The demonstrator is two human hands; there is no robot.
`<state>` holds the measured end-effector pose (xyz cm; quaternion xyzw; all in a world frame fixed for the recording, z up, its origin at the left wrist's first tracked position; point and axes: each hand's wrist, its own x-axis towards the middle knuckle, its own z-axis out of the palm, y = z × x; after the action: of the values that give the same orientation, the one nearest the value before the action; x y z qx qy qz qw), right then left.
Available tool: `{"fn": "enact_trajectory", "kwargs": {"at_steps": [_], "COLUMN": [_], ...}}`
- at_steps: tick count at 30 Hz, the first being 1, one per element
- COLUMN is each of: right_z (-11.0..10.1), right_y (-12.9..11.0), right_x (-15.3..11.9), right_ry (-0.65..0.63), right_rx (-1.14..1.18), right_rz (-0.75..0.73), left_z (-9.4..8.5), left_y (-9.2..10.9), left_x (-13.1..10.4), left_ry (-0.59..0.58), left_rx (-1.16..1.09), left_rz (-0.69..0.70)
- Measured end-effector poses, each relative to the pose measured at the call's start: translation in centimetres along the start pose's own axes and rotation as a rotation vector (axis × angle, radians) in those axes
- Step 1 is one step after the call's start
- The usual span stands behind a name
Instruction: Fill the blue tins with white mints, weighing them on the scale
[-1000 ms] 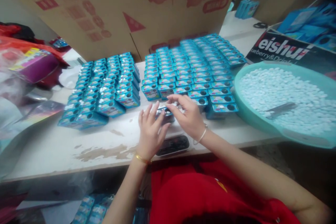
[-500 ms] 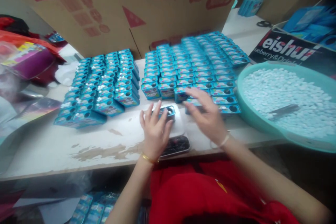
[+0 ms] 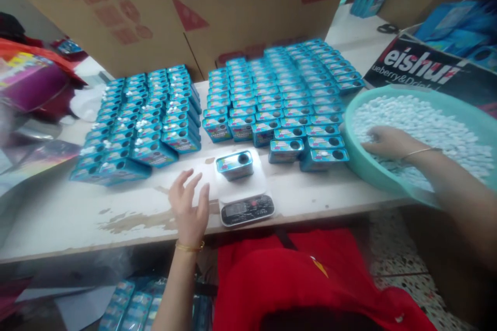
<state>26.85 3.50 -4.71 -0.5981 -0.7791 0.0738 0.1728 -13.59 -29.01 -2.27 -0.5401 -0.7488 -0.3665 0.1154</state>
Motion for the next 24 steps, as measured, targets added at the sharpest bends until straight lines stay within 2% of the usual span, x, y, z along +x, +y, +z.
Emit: {"fn": "enact_trajectory", "kwargs": {"at_steps": [3, 4, 7, 9, 12, 13, 14, 15, 17, 19, 21, 24], "right_z": [-0.9, -1.5, -3.5, -4.8, -7.0, -7.6, -8.2, -8.6, -8.8, -8.1, -6.8, -4.5], "right_y": [-0.7, -0.8, -0.9, -1.8, -5.8, -7.8, -10.2, -12.8, -17.9, -22.5, -26.0, -29.0], "right_x": [-0.1, -0.1, 0.1, -0.3, -2.0, -2.7, -3.5, -4.3, -5.6, -6.5, -6.9, -7.0], "right_ry": [-0.222, -0.234, -0.202, -0.199, -0.079, -0.006, 0.033, 0.030, -0.071, -0.210, -0.276, -0.330], "right_rx": [-0.136, -0.174, -0.226, -0.180, 0.119, 0.252, 0.384, 0.476, 0.635, 0.729, 0.751, 0.673], "right_rz": [0.143, 0.189, 0.294, 0.378, 0.475, 0.445, 0.338, 0.227, 0.001, -0.231, -0.446, -0.631], "left_z": [0.0, 0.1, 0.7, 1.2, 2.2, 2.4, 2.6, 2.8, 2.9, 2.8, 2.7, 2.6], "left_y": [-1.7, -2.2, -3.2, -3.6, -4.2, -4.3, -4.5, -4.6, -4.7, -4.8, -4.8, -4.7], "left_x": [-1.9, -2.4, -3.8, -4.6, -5.5, -5.7, -5.9, -6.0, -6.0, -6.0, -6.0, -6.0], "left_ry": [-0.028, -0.041, -0.060, -0.061, -0.069, -0.073, -0.076, -0.074, -0.062, -0.047, -0.035, -0.023], "left_rx": [0.030, 0.035, 0.044, 0.046, 0.045, 0.047, 0.050, 0.052, 0.053, 0.052, 0.059, 0.066], "left_rz": [-0.031, -0.033, -0.058, -0.093, -0.123, -0.121, -0.115, -0.108, -0.091, -0.083, -0.079, -0.075]}}
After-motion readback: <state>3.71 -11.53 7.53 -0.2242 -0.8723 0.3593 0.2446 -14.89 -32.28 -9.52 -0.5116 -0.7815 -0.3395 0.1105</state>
